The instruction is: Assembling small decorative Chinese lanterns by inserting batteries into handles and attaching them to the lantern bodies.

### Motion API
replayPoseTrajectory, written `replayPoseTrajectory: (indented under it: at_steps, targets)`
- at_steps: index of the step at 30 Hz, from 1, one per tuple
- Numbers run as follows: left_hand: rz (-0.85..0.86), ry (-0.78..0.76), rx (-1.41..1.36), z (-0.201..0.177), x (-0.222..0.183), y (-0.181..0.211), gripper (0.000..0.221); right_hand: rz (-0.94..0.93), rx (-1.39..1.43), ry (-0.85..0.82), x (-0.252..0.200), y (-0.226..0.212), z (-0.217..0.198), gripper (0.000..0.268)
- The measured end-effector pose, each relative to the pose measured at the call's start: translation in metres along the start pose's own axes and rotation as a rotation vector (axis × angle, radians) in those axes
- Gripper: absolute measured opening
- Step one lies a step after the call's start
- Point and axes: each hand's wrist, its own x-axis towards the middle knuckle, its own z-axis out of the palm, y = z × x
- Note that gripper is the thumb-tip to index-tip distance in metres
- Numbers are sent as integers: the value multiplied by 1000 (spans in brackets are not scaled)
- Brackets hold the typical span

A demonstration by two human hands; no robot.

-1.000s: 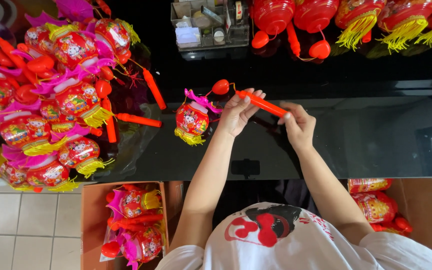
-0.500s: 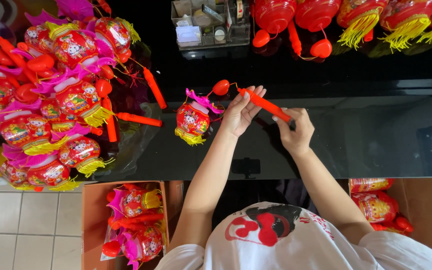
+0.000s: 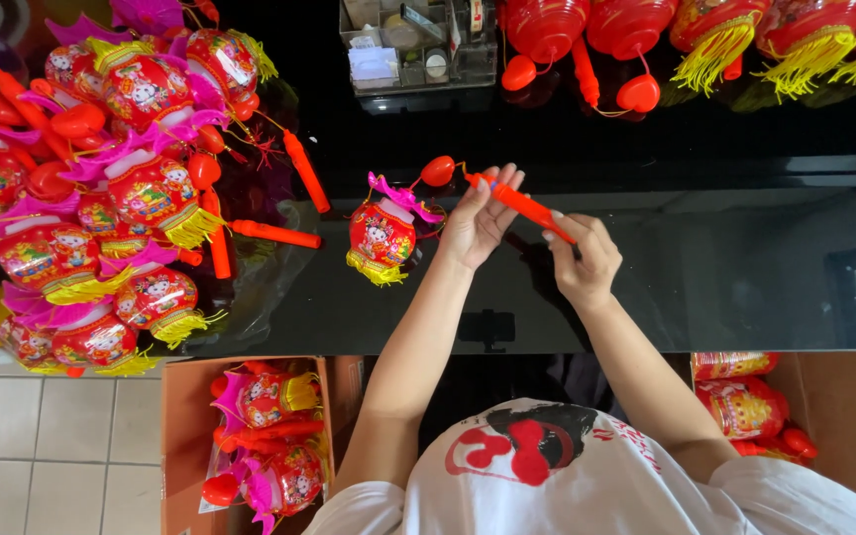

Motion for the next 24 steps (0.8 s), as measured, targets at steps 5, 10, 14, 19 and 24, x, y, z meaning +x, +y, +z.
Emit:
replayPoseTrajectory:
  at_steps: [5,10,14,19,24]
  targets:
    - [5,47,-101,21,-3,8,23,-219,-85,23,4,-5,0,19]
    - [-22,63,-175,13,3,1,26,-384,-64,-89,17,-39,11,17]
    - [-78,102,-309,5,5,1,28,-522,-56,-160,37,-63,17,12]
    - [-95,120,-400,-22,18,-5,29,-394,50,-248,69,-81,20,11]
    - [-142,201,-256,-25,26,-9,28,-145,196,-262,115,-64,22,23]
